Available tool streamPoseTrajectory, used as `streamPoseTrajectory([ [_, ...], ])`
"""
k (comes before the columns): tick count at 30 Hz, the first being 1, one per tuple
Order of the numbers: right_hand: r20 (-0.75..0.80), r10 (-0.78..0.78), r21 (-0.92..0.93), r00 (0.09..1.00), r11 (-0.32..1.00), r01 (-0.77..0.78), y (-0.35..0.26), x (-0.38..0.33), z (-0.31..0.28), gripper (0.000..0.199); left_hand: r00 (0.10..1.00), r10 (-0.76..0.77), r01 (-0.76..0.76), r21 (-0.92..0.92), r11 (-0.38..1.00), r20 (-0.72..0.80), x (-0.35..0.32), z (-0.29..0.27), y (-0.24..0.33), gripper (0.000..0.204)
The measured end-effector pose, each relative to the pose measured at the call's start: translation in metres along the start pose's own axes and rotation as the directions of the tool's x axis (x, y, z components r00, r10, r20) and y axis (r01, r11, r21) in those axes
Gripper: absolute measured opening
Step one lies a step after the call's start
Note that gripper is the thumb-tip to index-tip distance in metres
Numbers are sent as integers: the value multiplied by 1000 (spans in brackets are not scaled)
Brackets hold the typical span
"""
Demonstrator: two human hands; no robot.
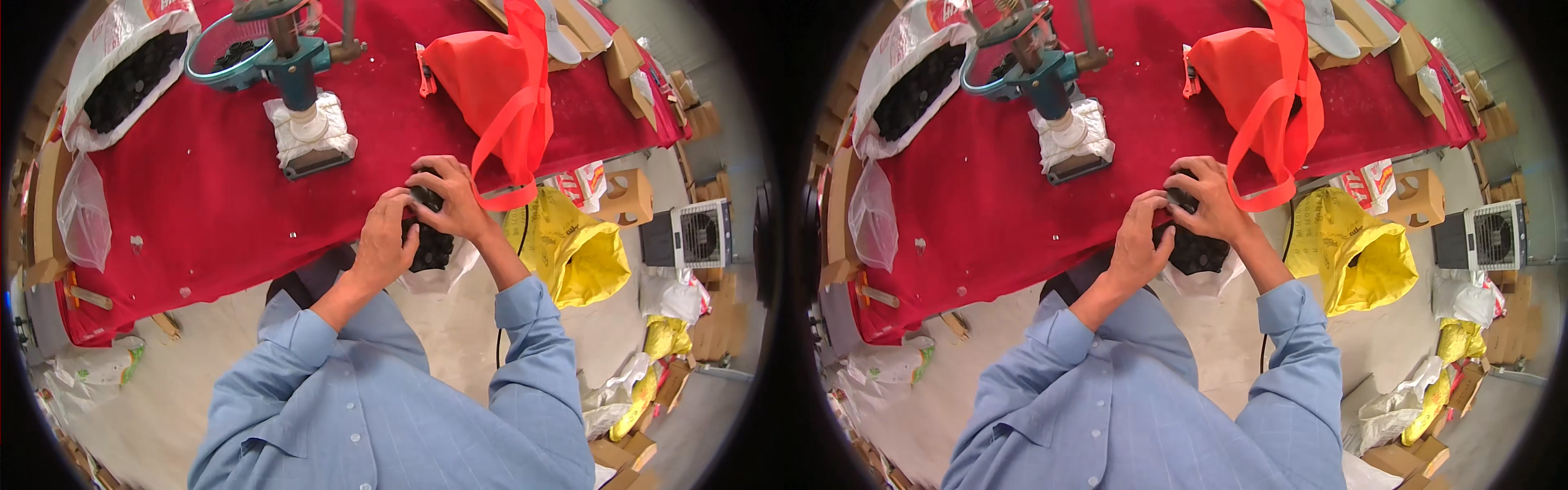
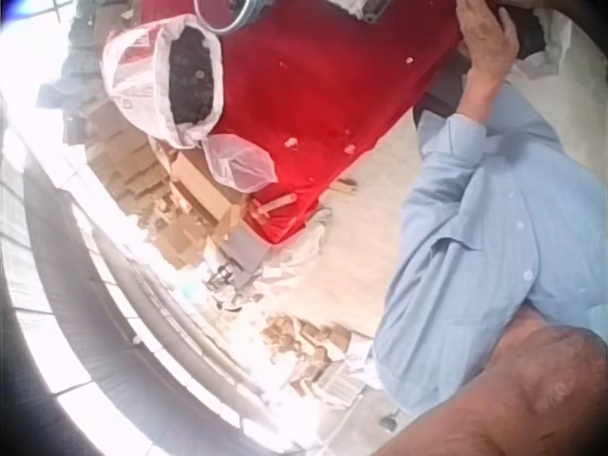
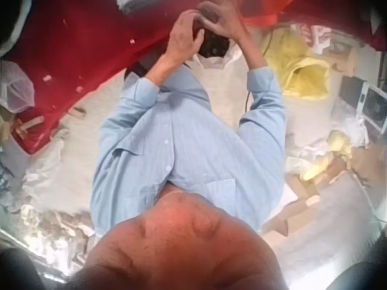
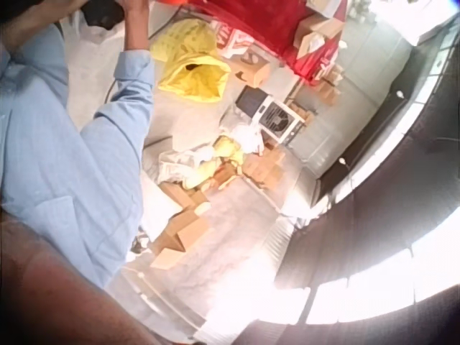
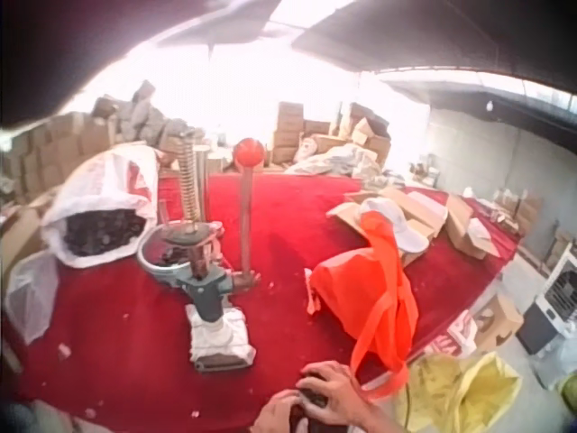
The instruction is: The person uses a manual press to assemble small metal rings onto black circular magnets. They retrieve a bag of metal rings from a cardboard box and arrange the magnets on the table. Finally, they place the metal rings onto the magnets by hand.
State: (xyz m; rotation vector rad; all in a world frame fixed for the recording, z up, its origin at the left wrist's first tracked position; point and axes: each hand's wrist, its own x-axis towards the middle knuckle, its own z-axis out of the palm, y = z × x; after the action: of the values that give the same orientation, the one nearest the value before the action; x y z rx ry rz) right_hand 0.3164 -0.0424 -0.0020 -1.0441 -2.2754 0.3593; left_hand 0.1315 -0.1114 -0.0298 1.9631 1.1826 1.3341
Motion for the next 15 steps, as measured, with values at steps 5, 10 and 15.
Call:
streamPoseTrajectory([
  [5,29,20,27,999,999,-21,-19,-18,-12,30,998,-23,28,-98,995,52,-2,-7,6,44],
  [10,37,48,36,998,998,-49,-16,-34,-14,21,992,-110,120,-165,979,66,-7,-24,7,37],
  [15,43,176,141,984,974,-180,-25,-37,-16,18,971,-209,205,-49,978,-113,-20,-97,-9,22],
])
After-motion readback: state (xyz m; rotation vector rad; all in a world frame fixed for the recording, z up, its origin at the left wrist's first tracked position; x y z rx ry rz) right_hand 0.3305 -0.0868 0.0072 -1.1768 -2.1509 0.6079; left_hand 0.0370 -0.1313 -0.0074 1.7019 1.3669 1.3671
